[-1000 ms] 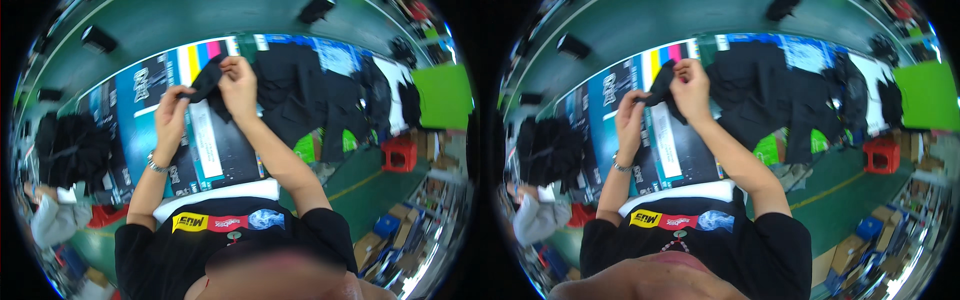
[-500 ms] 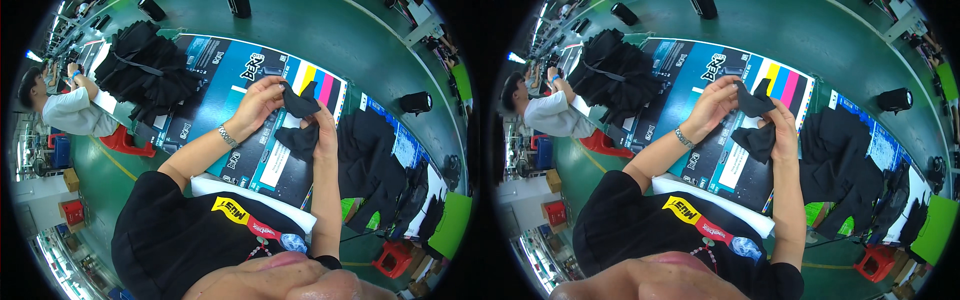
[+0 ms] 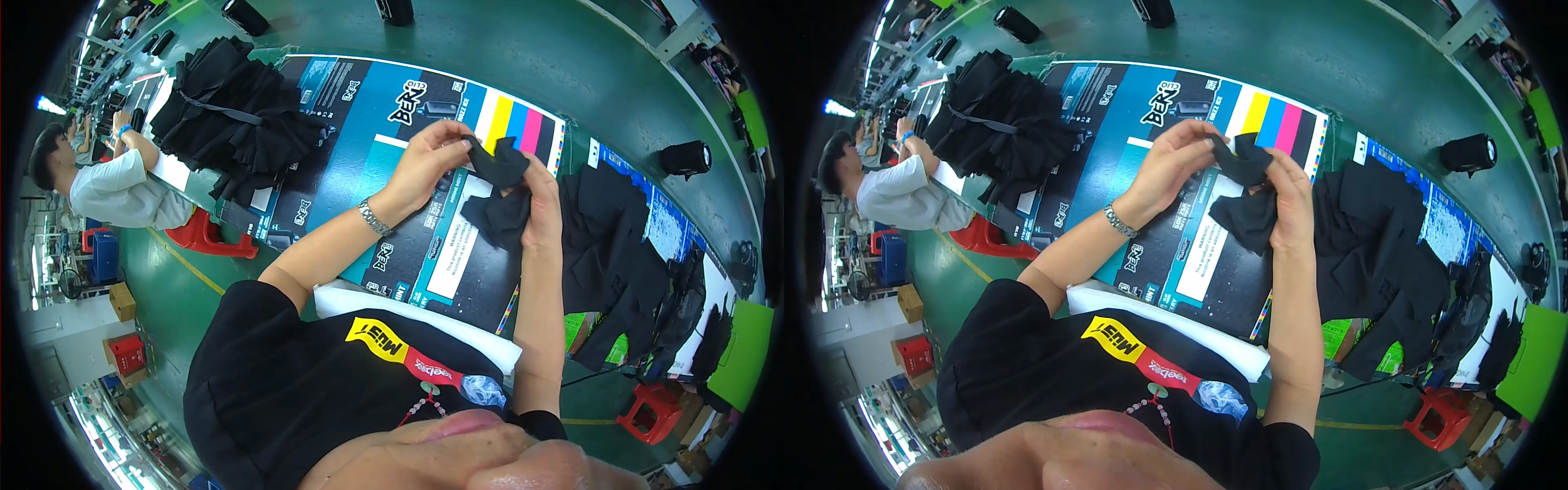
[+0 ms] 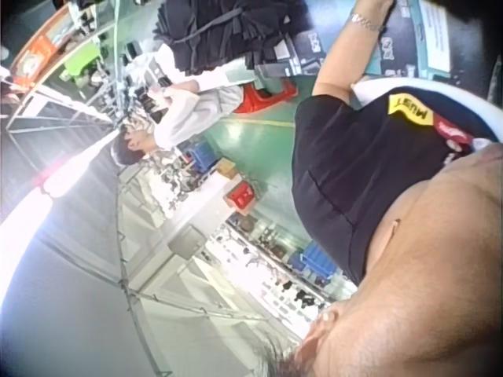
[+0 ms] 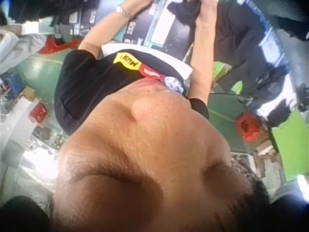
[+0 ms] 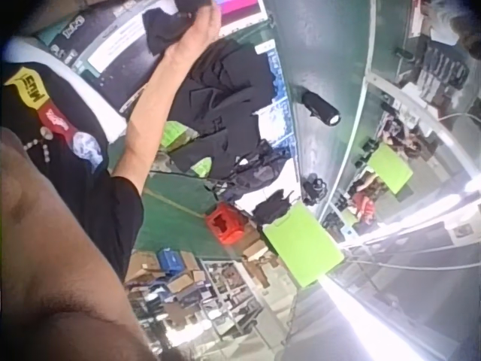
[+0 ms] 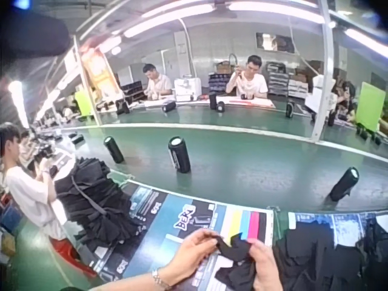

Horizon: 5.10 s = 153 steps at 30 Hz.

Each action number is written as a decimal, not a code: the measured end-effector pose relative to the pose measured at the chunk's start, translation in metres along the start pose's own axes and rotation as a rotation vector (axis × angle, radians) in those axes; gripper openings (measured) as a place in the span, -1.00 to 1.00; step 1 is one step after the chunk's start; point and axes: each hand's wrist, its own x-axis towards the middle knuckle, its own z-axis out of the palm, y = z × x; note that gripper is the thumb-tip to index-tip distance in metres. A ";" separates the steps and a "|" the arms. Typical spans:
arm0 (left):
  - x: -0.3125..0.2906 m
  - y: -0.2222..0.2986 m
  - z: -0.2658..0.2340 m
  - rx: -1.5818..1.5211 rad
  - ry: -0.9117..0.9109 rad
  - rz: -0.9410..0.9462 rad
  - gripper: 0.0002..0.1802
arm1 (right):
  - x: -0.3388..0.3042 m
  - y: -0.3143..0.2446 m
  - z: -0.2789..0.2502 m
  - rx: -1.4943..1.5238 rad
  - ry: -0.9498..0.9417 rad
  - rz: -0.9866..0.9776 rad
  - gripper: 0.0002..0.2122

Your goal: The person assembles electronic devices by hand, placing components into black cylindrical housings and fitting black fabric covers over them.

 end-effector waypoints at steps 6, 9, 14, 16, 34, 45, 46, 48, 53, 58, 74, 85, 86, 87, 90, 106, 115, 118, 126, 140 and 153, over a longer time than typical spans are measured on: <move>-0.003 0.005 0.001 0.761 0.071 0.483 -0.72 | -0.007 0.006 0.022 -0.419 0.028 -0.206 -0.92; 0.002 0.002 -0.003 0.673 0.149 0.395 -0.71 | -0.013 0.014 0.031 -0.725 0.143 -0.497 -0.91; 0.006 0.007 -0.010 0.213 0.119 0.188 -0.80 | -0.013 0.018 0.033 -0.743 0.104 -0.425 -0.91; 0.007 0.012 -0.016 -0.195 0.038 0.006 -0.79 | -0.010 0.018 0.030 -0.808 0.080 -0.417 -0.87; -0.010 0.014 -0.022 -0.559 -0.255 -0.335 -0.61 | -0.015 0.002 -0.003 0.298 -0.080 0.356 -0.75; -0.025 0.028 -0.021 -0.334 -0.931 -0.211 -0.52 | -0.035 0.006 -0.026 0.074 -0.317 0.182 -0.62; -0.028 0.023 -0.018 -0.427 -0.928 -0.221 -0.51 | -0.034 0.014 -0.045 0.027 -0.492 0.098 -0.64; -0.028 0.007 -0.021 -0.287 -0.991 -0.103 -0.61 | -0.016 0.021 -0.028 0.127 -1.012 0.062 -0.66; -0.039 0.045 0.004 0.173 -1.301 -0.148 -0.63 | -0.012 0.016 0.014 0.349 -1.212 0.152 -0.57; -0.037 0.053 -0.009 -0.017 -0.842 -0.190 -0.71 | -0.036 0.007 0.012 -0.155 -0.379 -0.022 -0.44; -0.027 0.058 0.001 0.190 -0.651 -0.121 -0.66 | -0.041 0.000 0.020 -0.143 -0.248 0.026 -0.51; -0.023 0.101 0.003 -0.182 -0.673 0.040 -0.86 | -0.034 -0.031 0.048 -0.234 -0.057 0.090 -0.69; -0.021 0.102 0.002 -0.227 -0.627 0.036 -0.87 | -0.025 -0.028 0.040 -0.274 -0.081 0.024 -0.68; -0.019 0.103 0.001 -0.272 -0.581 0.031 -0.87 | -0.016 -0.028 0.033 -0.317 -0.105 -0.041 -0.67; -0.003 0.101 -0.008 -0.316 -0.472 0.046 -0.89 | 0.008 -0.029 0.049 -0.271 -0.198 -0.085 -0.68; 0.237 0.121 -0.008 0.523 0.301 0.559 -0.72 | 0.237 -0.096 0.077 -0.994 0.474 -0.848 -0.85; 0.289 0.089 -0.014 0.222 0.187 0.144 -0.85 | 0.286 -0.096 0.050 -0.488 0.488 -0.552 -0.87; 0.286 0.091 -0.006 0.107 0.170 0.011 -0.88 | 0.291 -0.099 0.033 -0.185 0.498 -0.312 -0.86; 0.293 0.101 -0.019 0.640 0.095 -0.119 -0.66 | 0.290 -0.088 0.005 -0.879 0.550 -0.305 -0.80; 0.321 0.043 0.033 0.366 -0.039 -0.180 -0.72 | 0.265 -0.121 -0.034 -1.041 0.478 -0.177 -0.82; 0.353 -0.024 -0.009 1.597 0.080 0.208 -0.52 | 0.265 -0.102 -0.056 -1.601 0.536 0.025 -0.77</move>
